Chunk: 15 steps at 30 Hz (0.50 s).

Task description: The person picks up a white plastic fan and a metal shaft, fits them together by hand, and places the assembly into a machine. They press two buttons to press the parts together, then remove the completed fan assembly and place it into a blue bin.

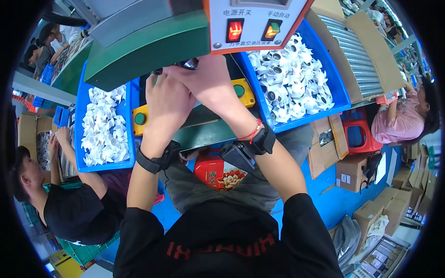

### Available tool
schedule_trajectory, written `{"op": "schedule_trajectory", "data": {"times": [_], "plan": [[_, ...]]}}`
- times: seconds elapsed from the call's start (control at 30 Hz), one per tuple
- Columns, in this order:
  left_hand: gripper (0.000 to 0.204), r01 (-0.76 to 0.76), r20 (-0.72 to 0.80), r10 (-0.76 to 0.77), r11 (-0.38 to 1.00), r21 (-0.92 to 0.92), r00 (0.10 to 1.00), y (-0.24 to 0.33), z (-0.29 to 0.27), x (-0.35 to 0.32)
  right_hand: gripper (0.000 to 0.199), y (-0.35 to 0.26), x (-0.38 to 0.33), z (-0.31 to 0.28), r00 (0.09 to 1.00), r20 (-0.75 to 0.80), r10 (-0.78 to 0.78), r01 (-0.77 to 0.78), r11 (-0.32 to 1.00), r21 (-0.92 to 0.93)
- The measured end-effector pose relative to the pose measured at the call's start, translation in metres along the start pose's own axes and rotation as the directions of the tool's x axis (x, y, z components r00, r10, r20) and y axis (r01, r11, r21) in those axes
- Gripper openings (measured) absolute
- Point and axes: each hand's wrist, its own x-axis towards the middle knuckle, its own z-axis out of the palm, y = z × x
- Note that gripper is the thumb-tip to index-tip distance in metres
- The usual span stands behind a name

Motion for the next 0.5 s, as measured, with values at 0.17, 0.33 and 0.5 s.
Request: {"op": "schedule_trajectory", "data": {"times": [0.17,0.33,0.5], "plan": [[0.035,0.024,-0.102,-0.026,1.000,-0.014,0.994,-0.003,-0.015,-0.021,0.025,-0.002,-0.004,0.000,0.994,0.079,0.074,-0.086,0.983,0.163],[0.031,0.271,-0.029,-0.269,0.962,0.045,0.963,-0.025,-0.057,-0.078,0.032,-0.003,-0.048,-0.061,0.990,-0.024,0.142,-0.143,0.952,-0.269],[0.020,0.330,0.165,-0.332,0.943,0.039,0.929,-0.039,-0.061,-0.097,0.033,-0.014,-0.067,-0.072,0.974,0.093,0.207,-0.054,0.609,-0.791]]}}
